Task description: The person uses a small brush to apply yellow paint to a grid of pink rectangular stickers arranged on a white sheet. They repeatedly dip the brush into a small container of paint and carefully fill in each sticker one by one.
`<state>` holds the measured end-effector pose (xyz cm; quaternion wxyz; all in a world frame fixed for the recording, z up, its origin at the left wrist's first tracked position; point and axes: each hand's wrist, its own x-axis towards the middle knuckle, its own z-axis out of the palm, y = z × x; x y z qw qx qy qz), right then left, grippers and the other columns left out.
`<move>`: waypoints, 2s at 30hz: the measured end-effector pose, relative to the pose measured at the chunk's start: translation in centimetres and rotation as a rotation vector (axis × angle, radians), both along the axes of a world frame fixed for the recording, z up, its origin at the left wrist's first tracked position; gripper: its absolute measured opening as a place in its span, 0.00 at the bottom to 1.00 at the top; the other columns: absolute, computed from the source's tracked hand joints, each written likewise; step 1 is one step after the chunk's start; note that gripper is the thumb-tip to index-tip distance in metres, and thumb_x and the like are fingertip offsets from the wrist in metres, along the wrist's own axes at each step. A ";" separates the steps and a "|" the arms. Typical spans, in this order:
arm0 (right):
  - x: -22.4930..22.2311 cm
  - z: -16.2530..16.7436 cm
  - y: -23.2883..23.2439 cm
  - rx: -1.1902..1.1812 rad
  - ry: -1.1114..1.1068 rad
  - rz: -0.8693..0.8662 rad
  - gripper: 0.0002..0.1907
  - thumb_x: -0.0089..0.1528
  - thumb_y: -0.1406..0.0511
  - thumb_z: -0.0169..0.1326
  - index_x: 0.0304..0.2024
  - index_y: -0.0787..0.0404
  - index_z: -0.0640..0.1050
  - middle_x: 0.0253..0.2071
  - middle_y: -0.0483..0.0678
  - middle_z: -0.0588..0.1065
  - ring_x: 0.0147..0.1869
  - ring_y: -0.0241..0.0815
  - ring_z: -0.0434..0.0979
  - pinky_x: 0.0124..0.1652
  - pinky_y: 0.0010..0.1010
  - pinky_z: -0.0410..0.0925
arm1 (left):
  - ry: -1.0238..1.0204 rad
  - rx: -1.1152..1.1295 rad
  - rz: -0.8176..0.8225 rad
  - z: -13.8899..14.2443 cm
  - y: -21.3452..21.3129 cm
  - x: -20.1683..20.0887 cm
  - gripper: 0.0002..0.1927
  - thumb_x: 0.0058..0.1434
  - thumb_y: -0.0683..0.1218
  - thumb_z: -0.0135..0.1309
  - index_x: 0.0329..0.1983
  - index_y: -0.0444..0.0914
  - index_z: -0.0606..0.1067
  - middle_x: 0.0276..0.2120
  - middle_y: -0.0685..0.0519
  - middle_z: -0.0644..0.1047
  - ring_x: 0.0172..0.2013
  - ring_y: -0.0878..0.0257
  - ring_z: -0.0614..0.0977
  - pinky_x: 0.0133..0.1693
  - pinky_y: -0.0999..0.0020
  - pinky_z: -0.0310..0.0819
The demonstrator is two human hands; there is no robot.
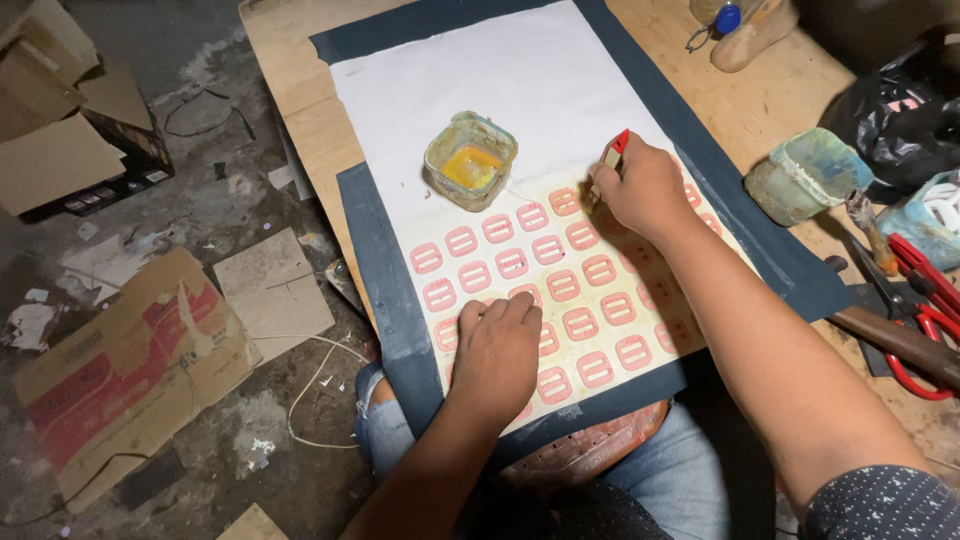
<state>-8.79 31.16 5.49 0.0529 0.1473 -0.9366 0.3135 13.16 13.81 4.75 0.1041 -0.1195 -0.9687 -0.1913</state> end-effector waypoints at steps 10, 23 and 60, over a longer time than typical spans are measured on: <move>1.5 -0.8 -2.0 -0.365 -0.156 0.132 0.13 0.63 0.61 0.55 0.42 0.65 0.76 0.34 0.53 0.81 0.38 0.46 0.83 0.39 0.34 0.73 | 0.002 -0.020 -0.001 0.0 0.1 0.1 0.15 0.54 0.36 0.48 0.45 0.32 0.77 0.43 0.48 0.75 0.47 0.54 0.75 0.54 0.55 0.60; 1.3 -2.9 0.9 -0.226 0.148 -0.069 0.12 0.65 0.63 0.59 0.39 0.67 0.75 0.29 0.54 0.78 0.31 0.49 0.79 0.35 0.38 0.69 | 0.029 -0.002 -0.013 -0.4 0.0 0.4 0.20 0.55 0.36 0.48 0.51 0.30 0.76 0.46 0.47 0.75 0.47 0.55 0.75 0.56 0.55 0.60; 2.9 -2.0 -2.9 -0.587 -0.379 0.299 0.05 0.61 0.72 0.52 0.40 0.67 0.73 0.40 0.49 0.81 0.45 0.34 0.82 0.44 0.25 0.73 | 0.061 0.072 0.030 -0.8 -0.1 1.6 0.22 0.59 0.38 0.45 0.56 0.30 0.75 0.54 0.46 0.75 0.55 0.55 0.75 0.61 0.50 0.56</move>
